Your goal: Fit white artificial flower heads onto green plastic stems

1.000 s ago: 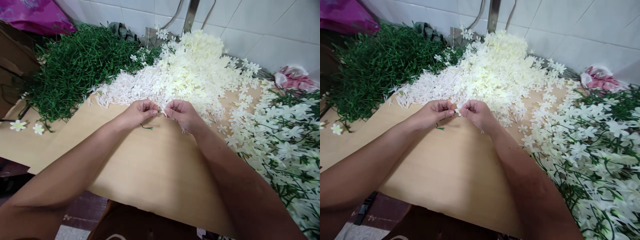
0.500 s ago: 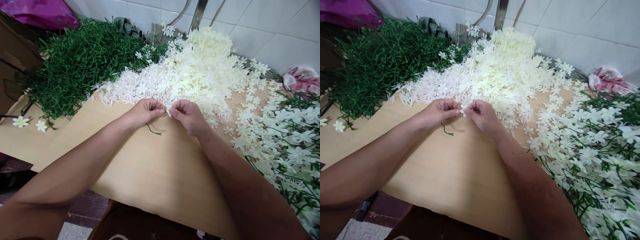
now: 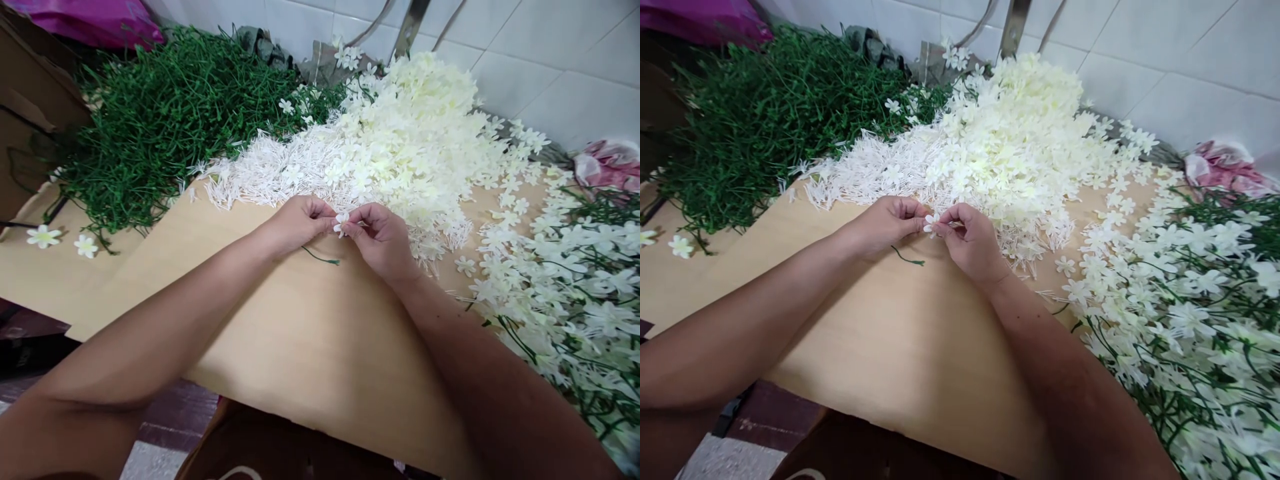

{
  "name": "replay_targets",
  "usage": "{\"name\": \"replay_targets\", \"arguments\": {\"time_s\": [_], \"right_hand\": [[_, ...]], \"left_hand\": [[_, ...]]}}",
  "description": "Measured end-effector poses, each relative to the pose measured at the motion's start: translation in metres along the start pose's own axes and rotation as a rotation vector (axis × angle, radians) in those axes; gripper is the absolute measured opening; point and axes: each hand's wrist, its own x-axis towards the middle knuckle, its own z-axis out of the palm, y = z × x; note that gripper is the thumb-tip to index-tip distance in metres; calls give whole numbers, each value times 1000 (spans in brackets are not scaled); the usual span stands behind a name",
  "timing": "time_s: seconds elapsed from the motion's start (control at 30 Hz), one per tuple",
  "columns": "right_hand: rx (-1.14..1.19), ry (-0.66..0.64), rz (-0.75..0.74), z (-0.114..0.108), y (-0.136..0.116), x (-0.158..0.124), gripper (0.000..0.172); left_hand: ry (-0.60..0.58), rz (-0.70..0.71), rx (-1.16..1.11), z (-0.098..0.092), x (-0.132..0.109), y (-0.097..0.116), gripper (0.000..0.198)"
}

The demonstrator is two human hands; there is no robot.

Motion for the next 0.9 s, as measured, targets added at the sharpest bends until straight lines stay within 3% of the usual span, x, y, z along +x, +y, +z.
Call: {"name": "replay_targets", "arguments": {"time_s": [0.17,0.5,0.7,0.9], "right_hand": [[82,5,51,1,5,1,19],[159,-33,152,-1,4,3,29],[89,-28,151,0,2,3,26],[-35,-48,116,1,2,1,14]], "left_hand": [[-57,34,109,2,-1,6,20],[-122,14,-90,-2,-6,10,5],[-40,16,123,0,-2,6,10],[-68,56,246,2,-1,2,18]]}}
